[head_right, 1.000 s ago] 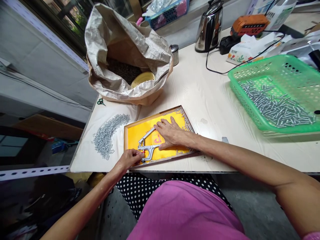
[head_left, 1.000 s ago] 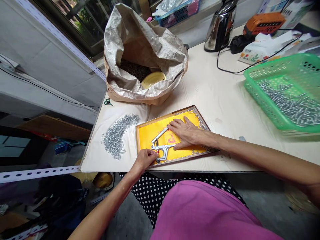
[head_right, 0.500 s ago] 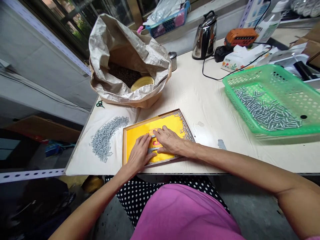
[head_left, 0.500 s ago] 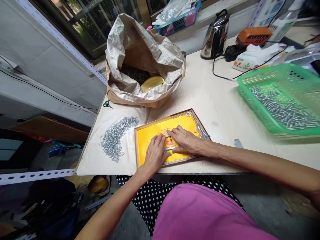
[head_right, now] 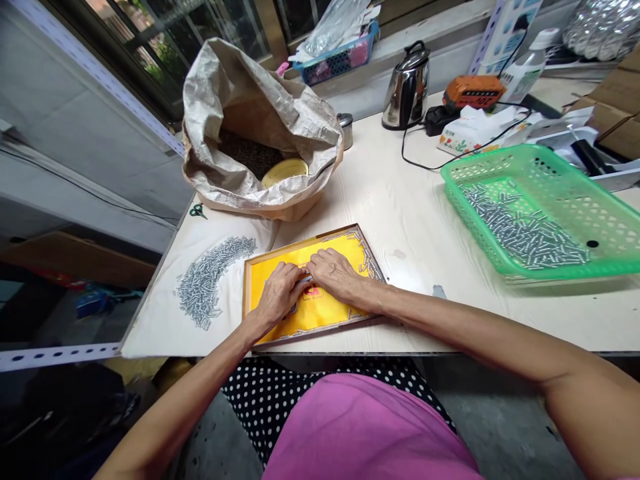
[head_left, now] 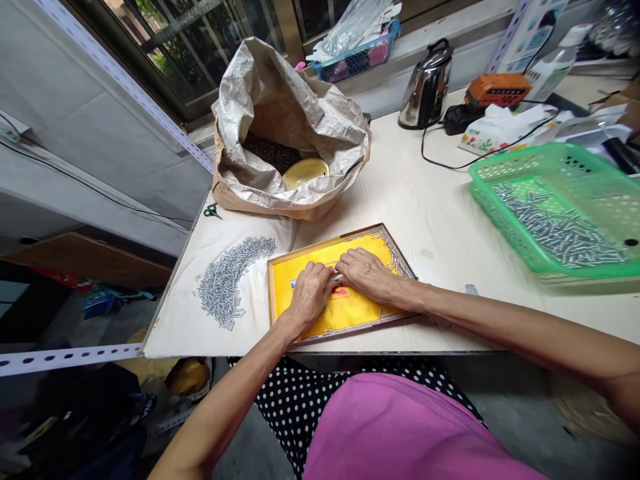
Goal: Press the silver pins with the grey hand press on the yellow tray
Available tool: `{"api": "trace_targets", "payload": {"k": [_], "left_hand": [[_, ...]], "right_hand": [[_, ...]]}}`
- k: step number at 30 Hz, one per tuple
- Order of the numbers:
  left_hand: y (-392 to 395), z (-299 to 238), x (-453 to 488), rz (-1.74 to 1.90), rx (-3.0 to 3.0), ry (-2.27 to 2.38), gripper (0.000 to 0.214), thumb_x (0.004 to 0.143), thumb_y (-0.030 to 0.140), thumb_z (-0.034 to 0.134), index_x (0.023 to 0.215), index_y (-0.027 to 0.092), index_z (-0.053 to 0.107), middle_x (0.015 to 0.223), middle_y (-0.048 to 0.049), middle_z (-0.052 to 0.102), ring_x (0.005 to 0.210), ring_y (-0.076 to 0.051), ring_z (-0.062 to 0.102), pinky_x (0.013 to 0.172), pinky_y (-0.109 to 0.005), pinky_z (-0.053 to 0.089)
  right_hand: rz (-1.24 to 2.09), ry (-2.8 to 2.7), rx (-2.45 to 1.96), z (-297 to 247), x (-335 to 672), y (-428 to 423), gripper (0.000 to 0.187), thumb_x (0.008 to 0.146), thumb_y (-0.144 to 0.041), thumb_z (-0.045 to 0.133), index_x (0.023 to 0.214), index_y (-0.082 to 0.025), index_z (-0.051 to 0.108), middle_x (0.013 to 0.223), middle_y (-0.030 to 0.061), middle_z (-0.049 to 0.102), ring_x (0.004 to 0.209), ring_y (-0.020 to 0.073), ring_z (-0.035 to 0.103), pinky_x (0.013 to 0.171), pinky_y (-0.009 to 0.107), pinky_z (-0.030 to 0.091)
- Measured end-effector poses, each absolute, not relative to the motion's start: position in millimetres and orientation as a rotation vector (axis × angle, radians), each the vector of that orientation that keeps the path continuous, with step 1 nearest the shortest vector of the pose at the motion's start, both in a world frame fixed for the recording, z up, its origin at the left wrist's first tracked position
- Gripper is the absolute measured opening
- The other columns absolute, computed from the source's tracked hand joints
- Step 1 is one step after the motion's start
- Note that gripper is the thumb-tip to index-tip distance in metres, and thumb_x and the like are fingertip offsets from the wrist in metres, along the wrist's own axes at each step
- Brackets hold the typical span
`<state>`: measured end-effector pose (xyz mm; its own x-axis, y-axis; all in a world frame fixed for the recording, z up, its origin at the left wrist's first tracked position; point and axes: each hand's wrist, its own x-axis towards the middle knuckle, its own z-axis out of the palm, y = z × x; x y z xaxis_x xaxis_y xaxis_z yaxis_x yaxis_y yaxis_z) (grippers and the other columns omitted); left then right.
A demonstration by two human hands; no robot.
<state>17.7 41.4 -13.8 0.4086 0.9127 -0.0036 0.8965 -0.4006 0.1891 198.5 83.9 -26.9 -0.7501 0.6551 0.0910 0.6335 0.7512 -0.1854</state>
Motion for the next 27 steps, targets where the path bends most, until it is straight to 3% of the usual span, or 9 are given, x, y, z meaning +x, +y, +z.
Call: {"api": "trace_targets", "payload": {"k": [4,6,9,12,15,19,24,27], "left_hand": [[44,-19,18,0.131,2.478,1.621,0.023,0.101,0.033,0.048,0.098,0.017,0.065,0.095,-0.0098,0.065,0.094,-0.024,0.057,0.084,-0.037,0.049],[43,-22,16,0.144,2.481,1.621,0.02,0.1,0.03,0.051,0.109,0.017,0.064,0.106,-0.0111,0.066,0.102,-0.025,0.058,0.09,-0.039,0.05],[35,-26,15,0.205,2.543,1.588,0.025,0.097,0.026,0.056,0.121,0.017,0.061,0.134,-0.0137,0.058,0.123,-0.028,0.053,0.104,-0.045,0.047],[23,-31,20,0.265,2.633,1.54,0.023,0.099,0.023,0.053,0.12,0.02,0.062,0.146,-0.0124,0.05,0.135,-0.029,0.045,0.11,-0.049,0.043],[13,-33,28,0.181,2.662,1.504,0.018,0.1,0.024,0.05,0.108,0.018,0.066,0.131,-0.0122,0.06,0.122,-0.027,0.053,0.101,-0.044,0.049],[5,-28,35,0.068,2.611,1.463,0.021,0.101,0.027,0.05,0.094,0.016,0.066,0.096,-0.008,0.067,0.095,-0.022,0.059,0.084,-0.034,0.053],[-8,-14,5,0.403,2.577,1.452,0.019,0.1,0.028,0.054,0.109,0.017,0.067,0.106,-0.008,0.066,0.099,-0.02,0.059,0.089,-0.032,0.051],[-20,-6,-50,0.637,2.365,1.984,0.021,0.101,0.023,0.049,0.101,0.017,0.069,0.101,-0.009,0.065,0.098,-0.021,0.059,0.086,-0.033,0.05]], "right_hand": [[0.285,-2.817,-1.043,-36,197,85,0.022,0.101,-0.026,0.049,0.101,-0.013,0.067,0.096,0.0123,0.067,0.094,0.0246,0.056,0.082,0.036,0.039],[0.326,-2.795,-1.051,-37,202,91,0.026,0.098,-0.034,0.056,0.107,-0.012,0.066,0.103,0.0137,0.065,0.098,0.0257,0.055,0.084,0.037,0.04],[0.444,-2.814,-0.961,-35,213,108,0.052,0.085,-0.052,0.072,0.117,-0.012,0.063,0.114,0.0156,0.062,0.103,0.0282,0.053,0.086,0.037,0.042],[0.51,-2.836,-0.914,-36,218,124,0.045,0.092,-0.05,0.064,0.116,-0.013,0.065,0.112,0.0156,0.063,0.102,0.0269,0.055,0.086,0.036,0.041],[0.374,-2.79,-1.015,-41,213,130,0.023,0.099,-0.029,0.053,0.108,-0.015,0.068,0.108,0.014,0.065,0.101,0.026,0.055,0.082,0.034,0.038],[0.239,-2.769,-1.02,-46,204,131,0.02,0.097,-0.018,0.051,0.089,-0.016,0.069,0.096,0.0116,0.066,0.091,0.0236,0.053,0.076,0.033,0.034],[0.203,-2.73,-0.959,-56,208,134,0.018,0.097,-0.018,0.05,0.091,-0.018,0.067,0.093,0.0088,0.064,0.09,0.0228,0.05,0.073,0.033,0.031],[0.175,-2.708,-0.953,-63,214,136,0.02,0.098,-0.021,0.047,0.091,-0.019,0.066,0.092,0.0081,0.063,0.089,0.0233,0.048,0.073,0.034,0.029]]}}
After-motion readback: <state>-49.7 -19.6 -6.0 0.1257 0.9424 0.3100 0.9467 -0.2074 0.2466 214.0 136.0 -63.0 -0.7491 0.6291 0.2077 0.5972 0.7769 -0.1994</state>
